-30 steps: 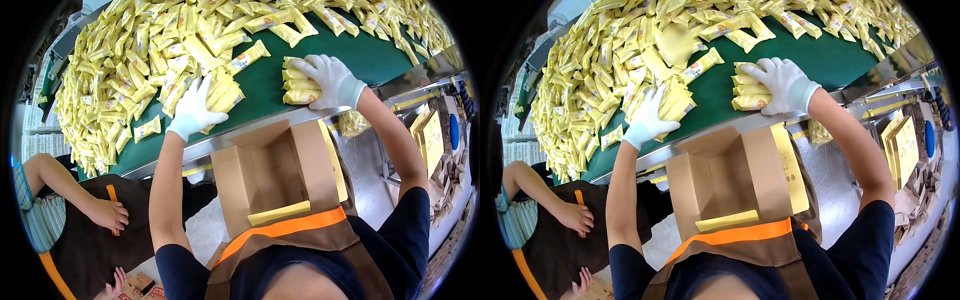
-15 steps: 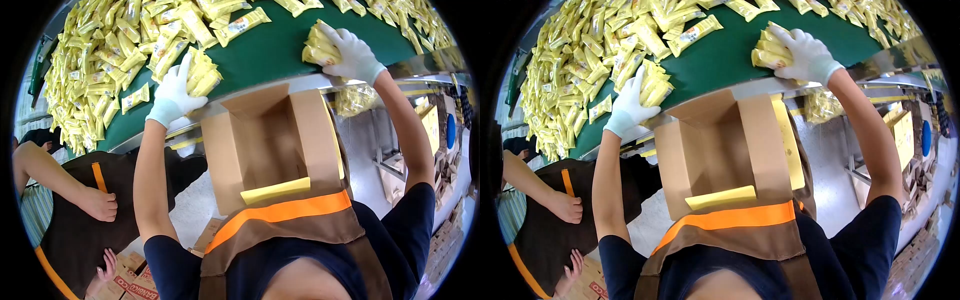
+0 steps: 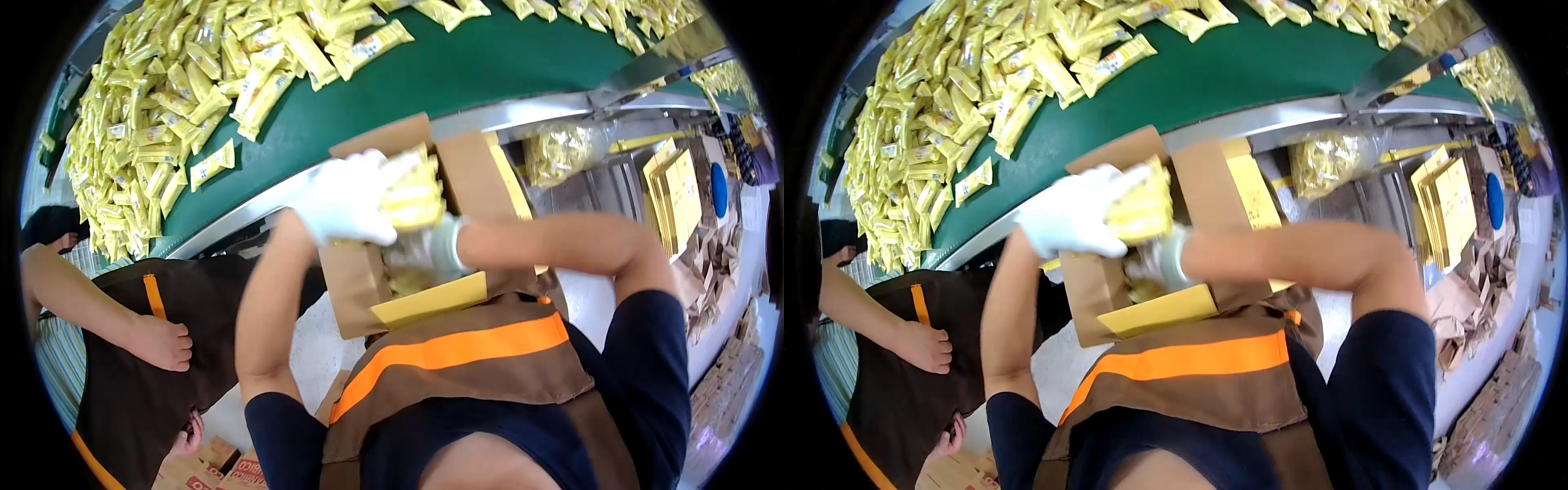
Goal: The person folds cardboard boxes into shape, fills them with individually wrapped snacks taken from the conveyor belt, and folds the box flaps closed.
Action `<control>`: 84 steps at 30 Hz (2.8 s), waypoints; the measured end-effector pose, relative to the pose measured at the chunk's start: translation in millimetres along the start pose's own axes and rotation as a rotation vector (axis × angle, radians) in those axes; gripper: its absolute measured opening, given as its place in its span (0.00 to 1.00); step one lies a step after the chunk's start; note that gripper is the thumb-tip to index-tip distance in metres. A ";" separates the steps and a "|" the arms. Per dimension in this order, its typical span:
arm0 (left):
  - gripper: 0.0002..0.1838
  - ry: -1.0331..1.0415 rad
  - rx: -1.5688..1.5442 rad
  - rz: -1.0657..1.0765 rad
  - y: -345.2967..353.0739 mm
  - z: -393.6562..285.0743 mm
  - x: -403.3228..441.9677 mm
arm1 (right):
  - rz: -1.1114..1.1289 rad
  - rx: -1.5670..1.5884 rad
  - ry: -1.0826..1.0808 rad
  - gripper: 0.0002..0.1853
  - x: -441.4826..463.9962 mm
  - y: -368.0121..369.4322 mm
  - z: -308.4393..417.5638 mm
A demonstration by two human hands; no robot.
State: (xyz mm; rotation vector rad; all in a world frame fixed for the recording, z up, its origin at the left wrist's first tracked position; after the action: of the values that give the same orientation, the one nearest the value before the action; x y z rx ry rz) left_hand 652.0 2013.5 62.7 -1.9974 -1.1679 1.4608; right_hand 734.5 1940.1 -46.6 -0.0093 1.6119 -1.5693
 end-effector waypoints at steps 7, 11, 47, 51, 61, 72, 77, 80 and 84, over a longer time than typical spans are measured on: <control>0.47 -0.152 0.393 -0.115 43.2 -29.1 52.3 | 0.193 0.325 0.175 0.36 -24.7 -3.7 16.6; 0.44 -0.131 0.280 -0.128 90.0 -9.3 75.3 | 0.093 0.335 0.079 0.29 -42.6 -14.9 24.2; 0.33 -0.339 0.322 -0.920 -25.0 137.0 -39.3 | -0.990 0.206 0.626 0.29 -149.5 -143.2 -283.4; 0.32 -0.352 0.100 -0.773 -30.5 139.8 -22.0 | -0.445 0.288 0.664 0.29 -91.1 -80.1 -222.2; 0.35 -0.343 -0.152 -0.936 -76.9 207.4 -15.4 | -0.716 0.653 1.144 0.37 -179.1 -47.4 -308.7; 0.31 -0.409 -0.072 -0.763 -39.9 196.4 -44.3 | -0.687 0.129 0.983 0.20 -226.5 -3.6 -306.3; 0.30 -0.378 0.093 -0.686 -41.8 170.2 -44.9 | -0.553 0.167 0.989 0.30 -214.8 -28.5 -251.9; 0.33 -0.491 -0.046 -0.678 -35.4 175.0 -47.2 | -0.682 0.177 0.873 0.34 -229.4 -25.9 -242.6; 0.37 -0.456 0.216 -0.705 -32.4 178.3 -42.5 | -0.551 0.648 0.863 0.35 -230.9 1.2 -284.0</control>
State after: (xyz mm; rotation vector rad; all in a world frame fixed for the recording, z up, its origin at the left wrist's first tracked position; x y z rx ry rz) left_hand 471.6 1971.0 44.5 -0.9606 -1.5937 1.5781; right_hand 720.4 2296.9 33.4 0.7117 1.6895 -2.7207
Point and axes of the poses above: each hand's wrist, its own x-axis towards the middle knuckle, its own y-axis out of the palm, z = x × y, the point moved 10 cm from there along x, towards the middle knuckle, and after that the axes turned 9 degrees about z, right-handed, at the moved point
